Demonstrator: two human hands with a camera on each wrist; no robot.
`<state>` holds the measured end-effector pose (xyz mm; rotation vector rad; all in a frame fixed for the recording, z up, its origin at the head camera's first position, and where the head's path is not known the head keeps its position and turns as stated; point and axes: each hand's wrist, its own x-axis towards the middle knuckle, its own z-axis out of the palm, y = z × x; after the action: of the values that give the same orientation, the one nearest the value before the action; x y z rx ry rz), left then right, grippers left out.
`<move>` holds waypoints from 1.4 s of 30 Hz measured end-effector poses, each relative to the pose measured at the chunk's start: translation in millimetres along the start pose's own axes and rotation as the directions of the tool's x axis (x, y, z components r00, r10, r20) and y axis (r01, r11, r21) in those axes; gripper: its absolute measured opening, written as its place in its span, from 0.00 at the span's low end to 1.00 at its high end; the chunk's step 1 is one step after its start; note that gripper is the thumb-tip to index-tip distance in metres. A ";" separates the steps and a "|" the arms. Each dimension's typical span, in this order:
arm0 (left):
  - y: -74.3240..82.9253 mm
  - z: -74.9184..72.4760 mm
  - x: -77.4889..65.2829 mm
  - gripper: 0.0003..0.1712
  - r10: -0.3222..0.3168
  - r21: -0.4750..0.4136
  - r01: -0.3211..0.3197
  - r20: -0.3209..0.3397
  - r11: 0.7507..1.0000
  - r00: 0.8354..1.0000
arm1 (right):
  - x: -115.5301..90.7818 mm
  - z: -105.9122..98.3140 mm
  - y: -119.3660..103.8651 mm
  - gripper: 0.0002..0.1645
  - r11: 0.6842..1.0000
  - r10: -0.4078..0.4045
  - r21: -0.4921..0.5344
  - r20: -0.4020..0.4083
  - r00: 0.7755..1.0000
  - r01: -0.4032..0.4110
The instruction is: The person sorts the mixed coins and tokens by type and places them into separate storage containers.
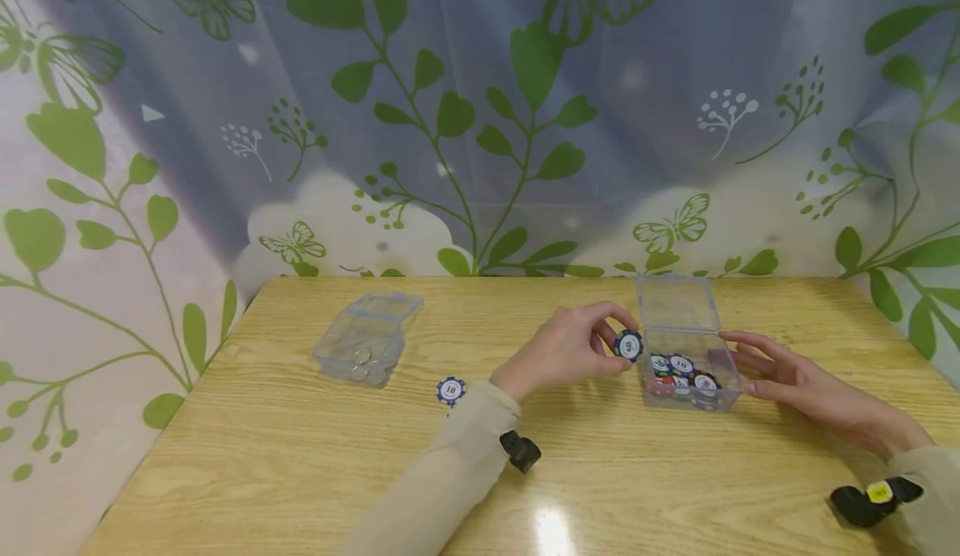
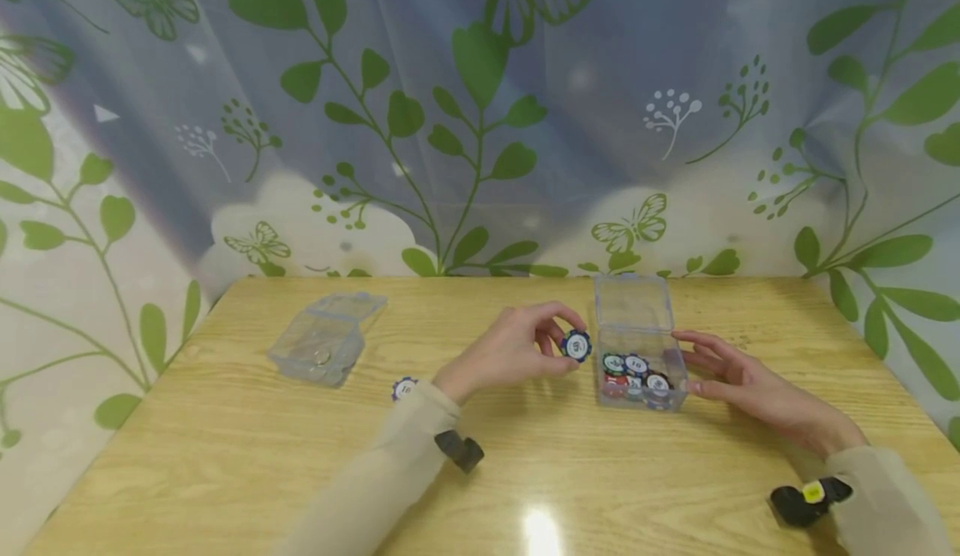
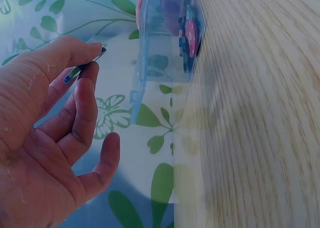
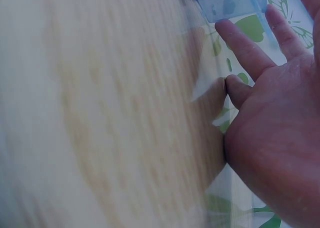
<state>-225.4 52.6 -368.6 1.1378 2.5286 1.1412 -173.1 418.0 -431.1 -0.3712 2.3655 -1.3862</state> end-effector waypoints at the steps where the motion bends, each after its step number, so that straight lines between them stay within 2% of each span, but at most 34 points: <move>1: 0.5 0.9 1.0 0.20 0.001 -0.001 -0.001 0.002 1.000 1.000 | -0.1 0.1 0.1 0.42 1.000 -0.001 0.002 0.000 1.000 0.001; 8: 2.8 6.7 7.4 0.21 0.002 -0.017 -0.002 0.010 1.000 1.000 | 0.2 0.5 2.0 0.41 0.999 -0.030 0.034 0.010 0.999 0.030; 14: 3.5 11.3 12.4 0.22 0.005 -0.026 -0.005 0.012 1.000 1.000 | 0.4 0.2 1.9 0.41 0.999 -0.024 0.032 0.009 1.000 0.023; 26: 6.3 26.0 23.4 0.21 0.016 -0.118 -0.014 0.014 0.993 1.000 | 0.4 -0.2 0.8 0.41 1.000 0.001 0.030 0.015 1.000 -0.001; 32: 6.9 35.8 29.4 0.21 -0.001 -0.163 0.002 0.004 0.987 1.000 | 0.5 -0.2 1.0 0.40 0.999 -0.010 0.039 0.020 1.000 0.009; 37: 6.5 41.6 32.0 0.21 -0.018 -0.193 0.019 0.007 0.981 1.000 | -0.2 0.6 -1.9 0.40 0.999 0.014 0.049 0.021 1.000 -0.015; 42: 5.8 45.4 34.9 0.21 -0.030 -0.225 0.036 0.029 0.974 0.999 | 0.0 0.6 -3.4 0.40 0.999 0.007 0.045 0.022 1.000 -0.008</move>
<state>-228.0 105.8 -390.6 1.0411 2.3167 1.3552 -172.7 415.9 -428.4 -0.3632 2.3115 -1.4228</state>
